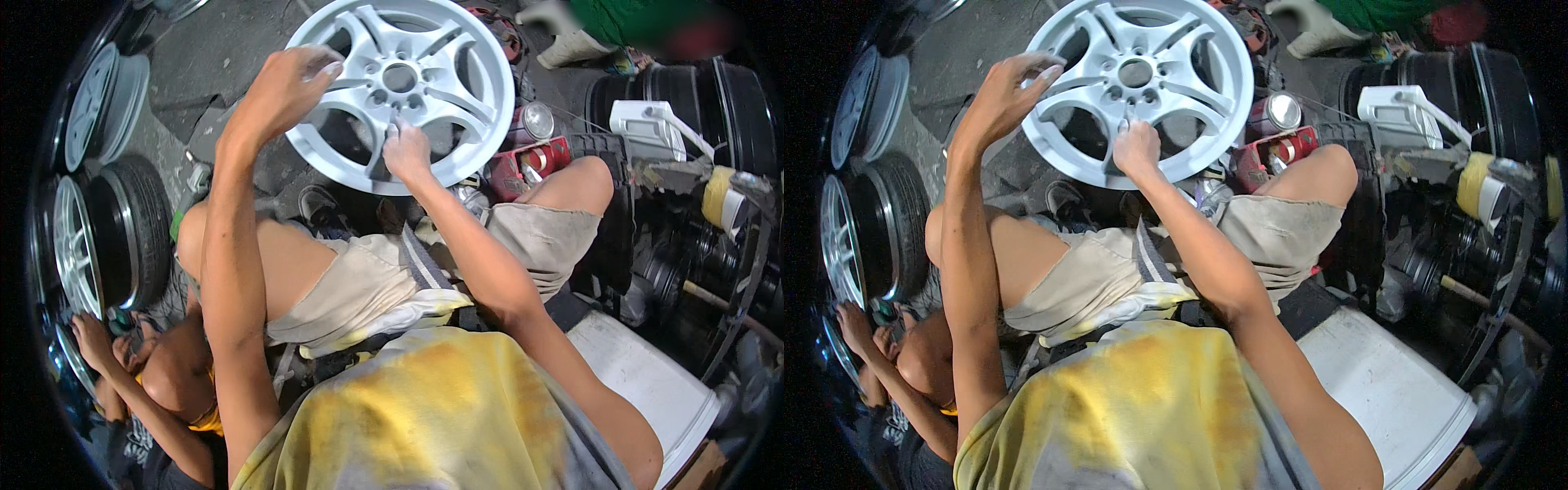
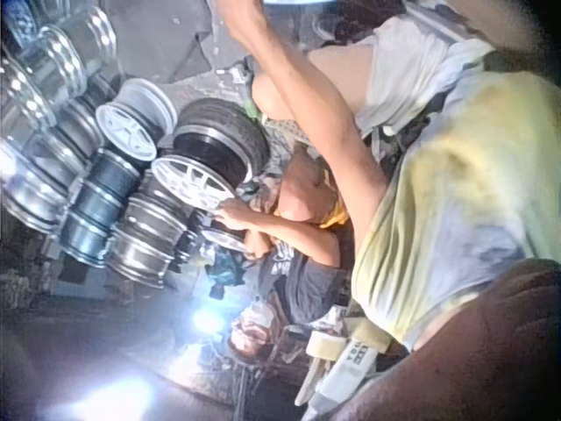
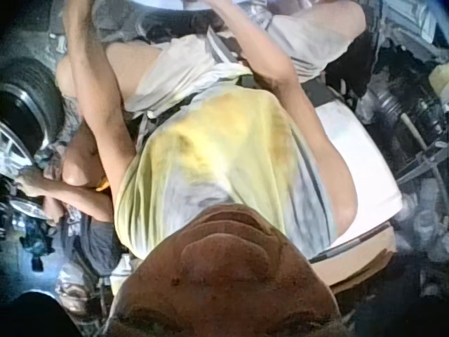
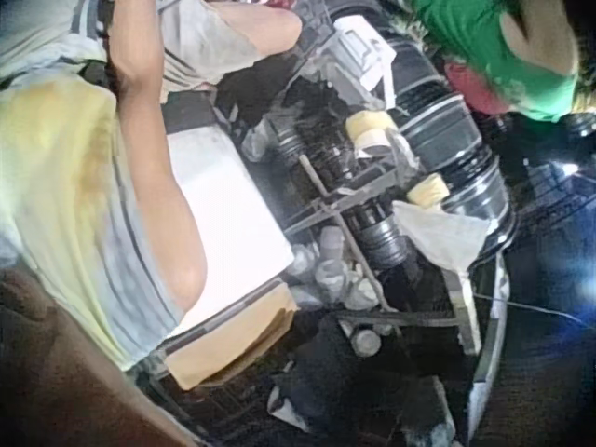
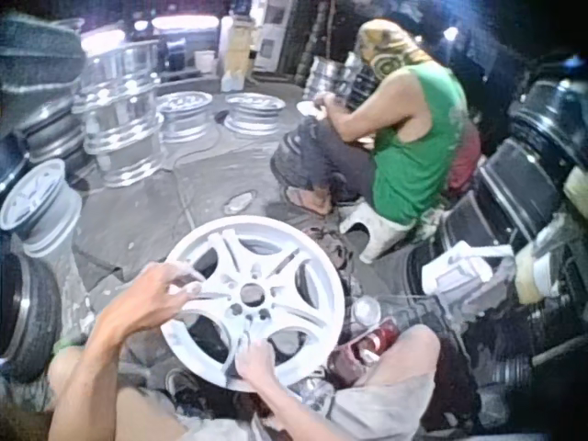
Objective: The person sits on the floor and scrubs a silver car wheel rim with a small brush and a white cloth. They repeatedly dip the brush into a red container and scrub the spokes and inner barrel of the rim. Another person is visible in the background working on a different wheel.
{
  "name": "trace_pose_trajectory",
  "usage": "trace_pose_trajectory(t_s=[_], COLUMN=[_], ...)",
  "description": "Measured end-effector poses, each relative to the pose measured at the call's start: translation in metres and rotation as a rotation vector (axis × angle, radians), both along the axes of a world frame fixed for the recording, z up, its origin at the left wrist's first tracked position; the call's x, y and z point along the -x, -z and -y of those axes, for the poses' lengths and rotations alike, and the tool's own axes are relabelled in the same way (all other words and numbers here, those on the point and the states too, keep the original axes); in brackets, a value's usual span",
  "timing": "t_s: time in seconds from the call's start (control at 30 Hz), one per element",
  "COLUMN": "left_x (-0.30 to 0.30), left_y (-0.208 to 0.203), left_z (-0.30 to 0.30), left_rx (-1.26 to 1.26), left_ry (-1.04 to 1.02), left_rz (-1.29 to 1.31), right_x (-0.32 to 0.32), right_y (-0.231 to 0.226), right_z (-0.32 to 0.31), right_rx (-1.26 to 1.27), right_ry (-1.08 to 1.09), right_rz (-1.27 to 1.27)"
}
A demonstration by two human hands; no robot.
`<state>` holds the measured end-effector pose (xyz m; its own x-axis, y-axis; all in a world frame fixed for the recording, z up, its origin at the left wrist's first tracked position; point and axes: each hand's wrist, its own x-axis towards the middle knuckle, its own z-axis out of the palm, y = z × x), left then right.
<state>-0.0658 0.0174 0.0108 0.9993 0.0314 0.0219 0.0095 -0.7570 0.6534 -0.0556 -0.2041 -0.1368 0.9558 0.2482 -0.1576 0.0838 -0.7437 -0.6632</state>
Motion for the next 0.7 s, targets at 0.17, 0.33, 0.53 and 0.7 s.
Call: trace_pose_trajectory(t_s=[0.17, 0.33, 0.53, 0.7], left_x=[0.002, -0.013, -0.010, -0.011], left_y=[-0.006, -0.001, -0.007, 0.004], left_z=[0.002, 0.014, 0.015, 0.011], left_rx=[-0.027, -0.012, -0.019, -0.015], left_ry=[-0.022, 0.025, 0.033, 0.023], left_rz=[-0.072, -0.093, -0.086, -0.038], right_x=[0.030, -0.027, -0.018, -0.052], right_y=[-0.004, 0.020, -0.002, 0.005], right_z=[0.018, 0.003, 0.001, -0.011], right_rx=[-0.040, 0.084, 0.118, 0.075], right_ry=[-0.070, -0.048, -0.094, -0.121], right_rz=[-0.093, -0.114, -0.133, -0.169])
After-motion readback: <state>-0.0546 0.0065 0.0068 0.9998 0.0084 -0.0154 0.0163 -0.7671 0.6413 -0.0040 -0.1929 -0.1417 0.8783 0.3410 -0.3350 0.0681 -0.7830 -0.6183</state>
